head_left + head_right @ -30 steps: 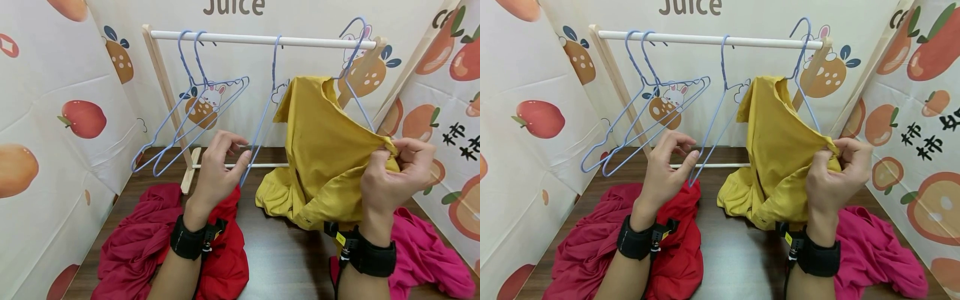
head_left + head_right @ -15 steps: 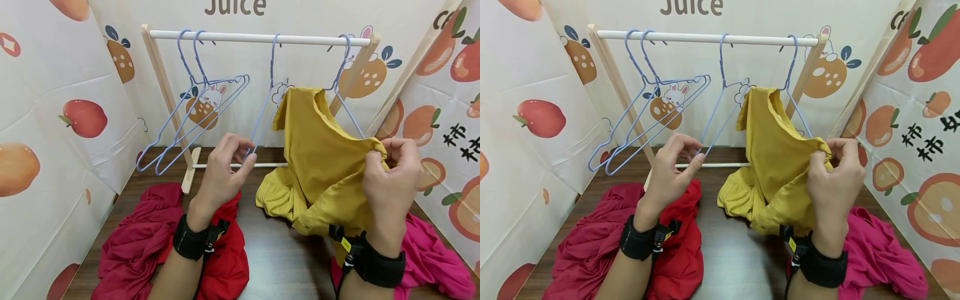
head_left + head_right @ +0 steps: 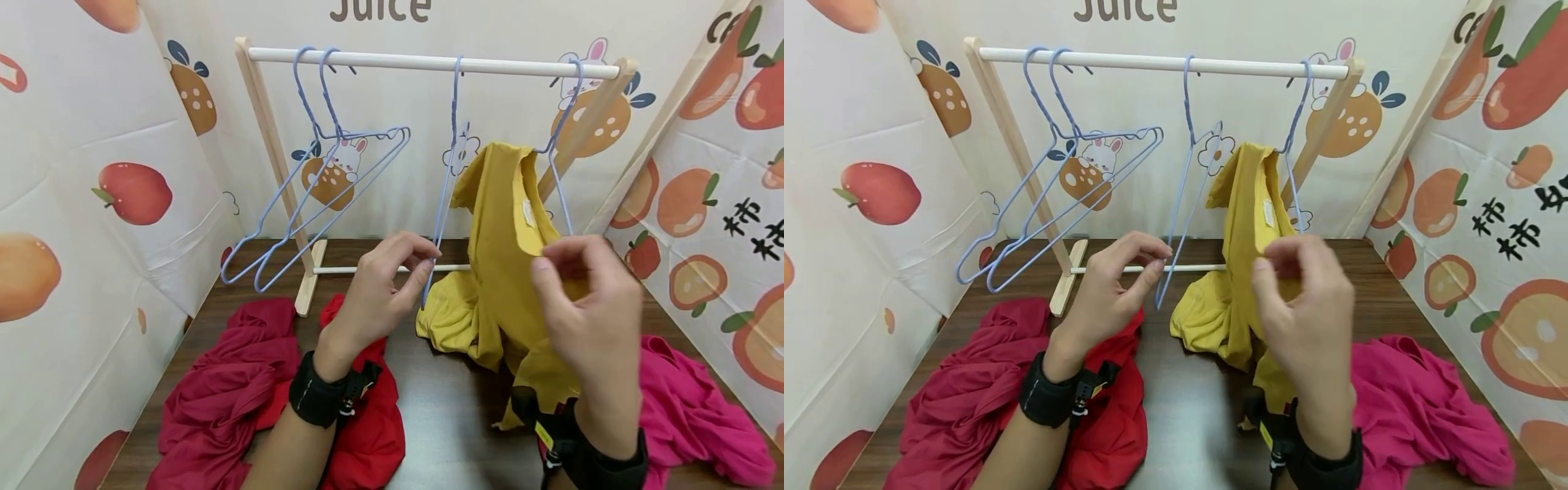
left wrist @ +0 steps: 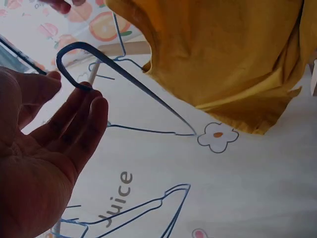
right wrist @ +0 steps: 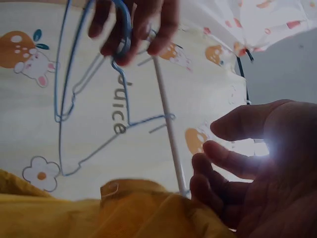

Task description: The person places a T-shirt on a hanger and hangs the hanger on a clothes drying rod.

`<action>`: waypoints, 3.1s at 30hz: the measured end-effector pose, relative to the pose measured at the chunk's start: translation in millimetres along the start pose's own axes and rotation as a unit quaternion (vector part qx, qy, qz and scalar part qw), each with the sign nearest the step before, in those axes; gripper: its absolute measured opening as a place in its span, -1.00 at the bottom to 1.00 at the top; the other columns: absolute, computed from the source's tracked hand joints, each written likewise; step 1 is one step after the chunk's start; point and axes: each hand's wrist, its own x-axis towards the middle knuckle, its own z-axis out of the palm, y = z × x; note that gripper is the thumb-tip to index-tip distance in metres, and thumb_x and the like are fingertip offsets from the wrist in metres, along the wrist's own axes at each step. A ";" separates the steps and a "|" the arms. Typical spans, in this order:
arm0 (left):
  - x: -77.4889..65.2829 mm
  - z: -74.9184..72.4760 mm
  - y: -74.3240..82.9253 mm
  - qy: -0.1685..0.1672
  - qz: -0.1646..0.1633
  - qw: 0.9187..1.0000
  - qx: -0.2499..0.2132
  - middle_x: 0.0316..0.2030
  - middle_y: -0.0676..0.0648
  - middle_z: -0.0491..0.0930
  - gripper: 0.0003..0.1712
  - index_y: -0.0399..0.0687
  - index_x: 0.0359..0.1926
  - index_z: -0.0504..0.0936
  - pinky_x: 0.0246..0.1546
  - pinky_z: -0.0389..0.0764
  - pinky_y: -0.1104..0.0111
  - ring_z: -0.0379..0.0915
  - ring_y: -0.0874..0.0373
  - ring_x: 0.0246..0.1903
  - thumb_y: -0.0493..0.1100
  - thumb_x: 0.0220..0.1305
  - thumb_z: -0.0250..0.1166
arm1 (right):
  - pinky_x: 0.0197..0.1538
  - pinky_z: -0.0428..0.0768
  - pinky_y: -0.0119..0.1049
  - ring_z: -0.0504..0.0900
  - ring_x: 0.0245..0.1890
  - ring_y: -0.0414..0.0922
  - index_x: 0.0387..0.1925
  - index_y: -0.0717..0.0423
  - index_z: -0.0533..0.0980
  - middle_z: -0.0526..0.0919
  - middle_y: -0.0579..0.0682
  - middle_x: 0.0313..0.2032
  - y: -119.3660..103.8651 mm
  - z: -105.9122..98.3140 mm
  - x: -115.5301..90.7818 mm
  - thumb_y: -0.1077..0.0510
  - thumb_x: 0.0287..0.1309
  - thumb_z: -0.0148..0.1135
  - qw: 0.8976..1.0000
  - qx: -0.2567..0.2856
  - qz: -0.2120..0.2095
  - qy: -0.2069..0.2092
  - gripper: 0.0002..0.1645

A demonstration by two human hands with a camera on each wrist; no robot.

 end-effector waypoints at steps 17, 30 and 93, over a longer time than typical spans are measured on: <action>1.3 16.1 11.2 -0.029 0.026 0.995 -0.087 -0.02 -0.15 0.69 -0.86 -0.18 -0.10 0.64 0.04 0.69 0.32 0.63 0.15 0.09 -0.38 0.36 0.30 | -0.23 0.57 -0.05 0.70 -0.20 -0.01 0.03 0.16 0.58 0.72 0.03 -0.18 -12.1 32.2 -14.6 0.01 0.39 0.24 0.969 -0.138 -0.033 -0.204 -0.65; 0.4 18.1 11.7 -0.062 0.032 0.995 -0.070 0.02 -0.06 0.70 -0.79 -0.12 0.00 0.64 0.18 0.60 0.37 0.62 0.21 0.12 -0.34 0.40 0.23 | -0.24 0.47 -0.14 0.61 -0.34 -0.05 -0.24 0.08 0.54 0.66 0.01 -0.27 4.0 44.7 -8.2 0.06 0.48 0.02 0.956 -0.145 0.034 -0.254 -0.76; -18.6 93.8 76.8 -0.300 0.079 0.942 -0.129 0.00 0.08 0.71 -0.73 -0.08 0.12 0.61 0.11 0.41 0.74 0.50 0.57 0.02 -0.22 0.55 0.08 | -0.65 0.22 -0.33 0.36 -0.68 -0.18 -0.33 0.45 0.42 0.39 -0.04 -0.56 14.8 -79.4 -36.2 0.46 0.46 -0.18 0.965 0.221 0.013 -0.142 -0.74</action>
